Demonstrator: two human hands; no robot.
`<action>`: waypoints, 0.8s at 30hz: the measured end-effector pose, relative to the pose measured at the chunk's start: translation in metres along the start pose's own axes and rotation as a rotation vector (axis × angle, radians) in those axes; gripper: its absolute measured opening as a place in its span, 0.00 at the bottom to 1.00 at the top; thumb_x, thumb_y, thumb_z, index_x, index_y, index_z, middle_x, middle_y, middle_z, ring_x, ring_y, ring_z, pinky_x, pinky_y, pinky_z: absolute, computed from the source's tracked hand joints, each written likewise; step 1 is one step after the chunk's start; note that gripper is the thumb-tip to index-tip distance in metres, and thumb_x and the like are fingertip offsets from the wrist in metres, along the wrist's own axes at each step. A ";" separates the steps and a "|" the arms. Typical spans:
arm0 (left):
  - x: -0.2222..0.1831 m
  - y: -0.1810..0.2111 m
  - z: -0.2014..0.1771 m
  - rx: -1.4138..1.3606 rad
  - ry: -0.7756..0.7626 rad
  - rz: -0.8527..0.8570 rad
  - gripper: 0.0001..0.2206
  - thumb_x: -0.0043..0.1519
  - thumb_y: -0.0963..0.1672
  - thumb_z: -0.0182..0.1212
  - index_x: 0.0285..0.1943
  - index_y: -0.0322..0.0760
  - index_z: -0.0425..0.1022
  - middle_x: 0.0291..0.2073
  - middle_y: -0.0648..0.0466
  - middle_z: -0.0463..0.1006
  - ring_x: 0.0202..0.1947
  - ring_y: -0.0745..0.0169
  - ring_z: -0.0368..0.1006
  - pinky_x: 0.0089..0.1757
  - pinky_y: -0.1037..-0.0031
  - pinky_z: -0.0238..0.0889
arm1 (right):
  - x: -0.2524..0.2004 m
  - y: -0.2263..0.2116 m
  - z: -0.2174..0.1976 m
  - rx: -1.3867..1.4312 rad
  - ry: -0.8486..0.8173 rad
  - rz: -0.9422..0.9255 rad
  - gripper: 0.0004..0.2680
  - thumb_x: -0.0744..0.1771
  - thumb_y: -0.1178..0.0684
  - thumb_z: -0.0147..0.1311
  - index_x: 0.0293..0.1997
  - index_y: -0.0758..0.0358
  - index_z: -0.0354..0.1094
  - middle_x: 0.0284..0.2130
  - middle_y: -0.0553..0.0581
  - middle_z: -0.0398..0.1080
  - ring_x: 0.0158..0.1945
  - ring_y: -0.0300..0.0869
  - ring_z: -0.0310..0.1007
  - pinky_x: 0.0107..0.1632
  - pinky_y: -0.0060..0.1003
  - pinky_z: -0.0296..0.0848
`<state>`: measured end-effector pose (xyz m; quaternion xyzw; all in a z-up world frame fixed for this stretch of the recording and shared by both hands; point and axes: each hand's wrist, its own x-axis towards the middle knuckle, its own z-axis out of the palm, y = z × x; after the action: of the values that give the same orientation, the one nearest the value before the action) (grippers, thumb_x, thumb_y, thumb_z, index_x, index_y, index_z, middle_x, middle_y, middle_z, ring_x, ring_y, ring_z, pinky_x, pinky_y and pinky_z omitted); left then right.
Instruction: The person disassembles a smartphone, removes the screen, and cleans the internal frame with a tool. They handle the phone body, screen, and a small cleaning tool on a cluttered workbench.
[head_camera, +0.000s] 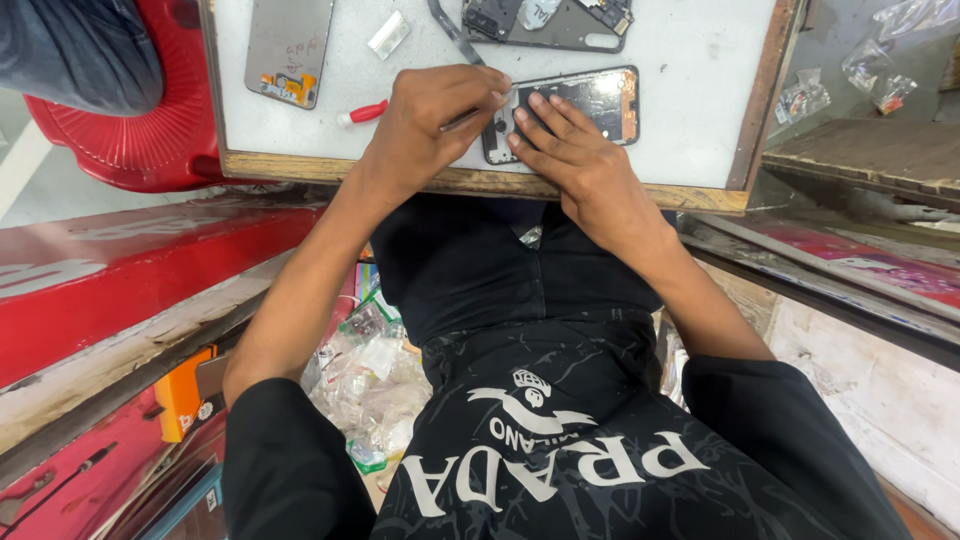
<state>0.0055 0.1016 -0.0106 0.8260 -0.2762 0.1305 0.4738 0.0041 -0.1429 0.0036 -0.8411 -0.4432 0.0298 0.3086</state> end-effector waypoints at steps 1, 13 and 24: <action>0.001 -0.002 0.000 -0.028 -0.001 -0.027 0.05 0.63 0.34 0.67 0.45 0.25 0.77 0.45 0.45 0.83 0.48 0.48 0.82 0.47 0.69 0.77 | 0.001 0.000 0.000 -0.001 0.001 0.001 0.21 0.62 0.74 0.50 0.60 0.68 0.72 0.60 0.64 0.71 0.72 0.54 0.62 0.76 0.52 0.57; 0.006 -0.001 -0.016 0.184 -0.115 0.223 0.07 0.59 0.36 0.70 0.43 0.27 0.77 0.48 0.46 0.80 0.51 0.46 0.80 0.50 0.65 0.75 | 0.002 0.000 -0.003 0.043 0.003 0.018 0.20 0.61 0.73 0.52 0.60 0.69 0.71 0.60 0.64 0.71 0.71 0.54 0.61 0.75 0.53 0.58; 0.005 0.000 -0.011 0.027 -0.100 0.041 0.08 0.61 0.33 0.65 0.46 0.25 0.74 0.50 0.45 0.80 0.50 0.47 0.80 0.48 0.67 0.75 | 0.002 0.003 -0.004 0.045 -0.013 0.020 0.22 0.60 0.74 0.51 0.61 0.69 0.70 0.62 0.65 0.69 0.72 0.54 0.60 0.75 0.52 0.57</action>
<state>0.0101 0.1092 -0.0028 0.8319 -0.3145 0.1025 0.4456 0.0086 -0.1446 0.0055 -0.8381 -0.4358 0.0483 0.3244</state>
